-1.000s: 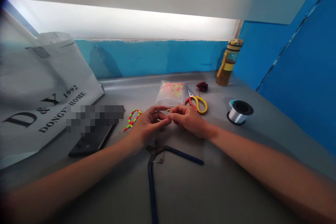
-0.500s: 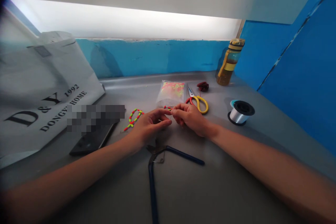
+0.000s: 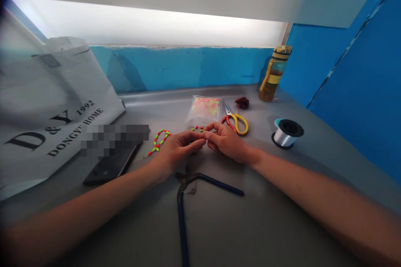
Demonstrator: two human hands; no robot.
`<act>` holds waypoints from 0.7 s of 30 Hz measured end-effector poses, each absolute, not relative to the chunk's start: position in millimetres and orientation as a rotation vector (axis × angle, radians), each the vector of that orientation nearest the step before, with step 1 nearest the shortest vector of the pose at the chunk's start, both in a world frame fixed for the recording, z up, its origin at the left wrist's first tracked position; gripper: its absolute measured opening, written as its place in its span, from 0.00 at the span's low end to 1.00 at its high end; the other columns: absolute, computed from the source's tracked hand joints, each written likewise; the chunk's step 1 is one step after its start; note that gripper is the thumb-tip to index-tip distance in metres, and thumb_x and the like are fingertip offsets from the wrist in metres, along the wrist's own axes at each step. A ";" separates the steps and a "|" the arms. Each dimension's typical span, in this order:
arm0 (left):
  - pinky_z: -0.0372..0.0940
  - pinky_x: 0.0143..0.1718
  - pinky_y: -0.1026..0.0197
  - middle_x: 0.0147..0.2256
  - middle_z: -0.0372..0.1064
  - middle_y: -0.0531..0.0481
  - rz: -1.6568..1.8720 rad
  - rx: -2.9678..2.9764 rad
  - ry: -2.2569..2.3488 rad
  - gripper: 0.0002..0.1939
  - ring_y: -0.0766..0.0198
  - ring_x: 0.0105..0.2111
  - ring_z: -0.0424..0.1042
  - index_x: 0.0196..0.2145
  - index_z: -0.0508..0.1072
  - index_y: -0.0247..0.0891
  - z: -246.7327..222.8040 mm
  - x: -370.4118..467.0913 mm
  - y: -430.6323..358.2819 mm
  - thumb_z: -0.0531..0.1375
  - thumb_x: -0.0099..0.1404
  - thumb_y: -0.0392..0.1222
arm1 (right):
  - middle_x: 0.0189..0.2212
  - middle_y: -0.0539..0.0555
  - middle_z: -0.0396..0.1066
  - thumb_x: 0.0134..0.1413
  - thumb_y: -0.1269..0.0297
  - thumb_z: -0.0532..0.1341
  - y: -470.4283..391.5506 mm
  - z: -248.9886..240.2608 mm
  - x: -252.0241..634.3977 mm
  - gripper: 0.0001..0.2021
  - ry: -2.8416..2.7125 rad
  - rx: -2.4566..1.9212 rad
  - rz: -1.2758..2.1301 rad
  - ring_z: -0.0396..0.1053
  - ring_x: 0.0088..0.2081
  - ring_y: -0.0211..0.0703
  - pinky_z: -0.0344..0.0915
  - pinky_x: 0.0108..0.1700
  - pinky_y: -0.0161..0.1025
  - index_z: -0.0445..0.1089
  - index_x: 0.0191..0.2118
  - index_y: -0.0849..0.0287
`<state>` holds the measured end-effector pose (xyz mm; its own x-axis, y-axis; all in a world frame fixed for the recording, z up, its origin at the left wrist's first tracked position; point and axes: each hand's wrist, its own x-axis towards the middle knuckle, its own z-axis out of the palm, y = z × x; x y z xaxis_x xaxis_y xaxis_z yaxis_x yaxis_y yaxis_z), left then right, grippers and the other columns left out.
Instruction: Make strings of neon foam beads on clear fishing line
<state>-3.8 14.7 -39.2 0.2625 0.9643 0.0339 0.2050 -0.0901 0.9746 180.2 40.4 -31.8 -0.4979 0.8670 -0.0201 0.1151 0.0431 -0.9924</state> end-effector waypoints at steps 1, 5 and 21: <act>0.59 0.29 0.63 0.33 0.77 0.48 0.939 1.528 1.126 0.14 0.64 0.28 0.68 0.37 0.80 0.39 -39.9 -4.2 15.0 0.63 0.61 0.51 | 0.18 0.43 0.62 0.60 0.56 0.60 40.3 -31.6 180.3 0.10 -1.684 -0.993 1.520 0.54 0.19 0.31 0.47 0.21 0.31 0.64 0.37 0.58; 0.59 0.29 0.62 0.34 0.77 0.47 0.927 1.530 1.095 0.15 0.63 0.29 0.68 0.40 0.80 0.39 -43.6 -5.9 16.2 0.62 0.62 0.51 | 0.18 0.42 0.61 0.58 0.56 0.62 40.2 -30.0 181.1 0.11 -1.657 -0.981 1.545 0.52 0.18 0.31 0.47 0.20 0.31 0.65 0.36 0.58; 0.60 0.33 0.63 0.32 0.72 0.52 0.995 1.368 1.099 0.10 0.65 0.31 0.67 0.33 0.75 0.39 -37.9 -3.8 13.4 0.63 0.61 0.48 | 0.21 0.45 0.62 0.59 0.55 0.62 48.4 -26.8 188.3 0.12 -1.622 -0.890 1.693 0.56 0.21 0.31 0.54 0.23 0.31 0.66 0.33 0.60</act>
